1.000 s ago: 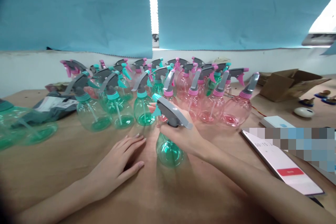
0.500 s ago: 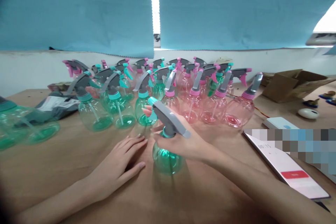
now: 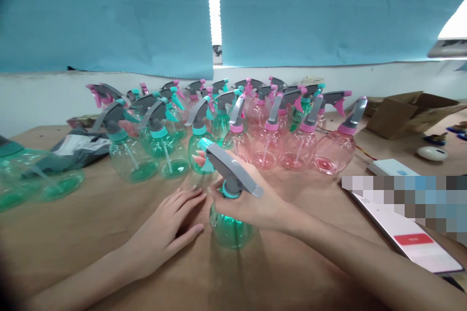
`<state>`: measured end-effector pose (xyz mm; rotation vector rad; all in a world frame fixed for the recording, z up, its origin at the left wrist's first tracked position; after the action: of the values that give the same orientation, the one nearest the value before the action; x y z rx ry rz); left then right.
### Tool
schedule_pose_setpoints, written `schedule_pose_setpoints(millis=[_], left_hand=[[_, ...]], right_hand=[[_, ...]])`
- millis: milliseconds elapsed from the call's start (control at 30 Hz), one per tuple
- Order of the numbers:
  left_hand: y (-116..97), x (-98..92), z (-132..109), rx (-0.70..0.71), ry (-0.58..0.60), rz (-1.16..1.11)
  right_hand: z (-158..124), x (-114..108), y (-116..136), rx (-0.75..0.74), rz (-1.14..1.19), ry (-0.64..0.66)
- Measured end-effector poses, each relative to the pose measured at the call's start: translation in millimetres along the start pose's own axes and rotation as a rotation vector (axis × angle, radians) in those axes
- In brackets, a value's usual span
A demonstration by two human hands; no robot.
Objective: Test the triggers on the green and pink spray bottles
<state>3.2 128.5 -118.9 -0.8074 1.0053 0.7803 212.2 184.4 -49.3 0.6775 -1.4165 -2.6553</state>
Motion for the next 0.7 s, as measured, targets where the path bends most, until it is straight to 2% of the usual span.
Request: schedule_pose_setpoints(millis=[333,500,700], left_hand=[[-1.8,-0.6,-0.9,-0.004,0.002,-0.013],[-2.3,-1.6,0.8,-0.006,-0.007,-0.01],[-2.1,-1.1,-0.5,0.002,-0.007,0.005]], right_hand=[[-0.1,-1.0,-2.0,0.035,0.097,0.087],[-1.6,-1.5,-1.4,0.092,0.067,0.058],[-1.9,-1.7,1.2,0.077,-0.016,0.026]])
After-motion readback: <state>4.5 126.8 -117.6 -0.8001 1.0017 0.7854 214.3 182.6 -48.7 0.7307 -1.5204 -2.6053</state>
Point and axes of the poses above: each hand's wrist, its own z-axis towards the middle knuckle, its own x-axis out of the palm, y = z × x, the point moved 1 cm from there along z, towards the middle knuckle, and after that the axes turned 9 degrees about -y, right-handed, at the moved point
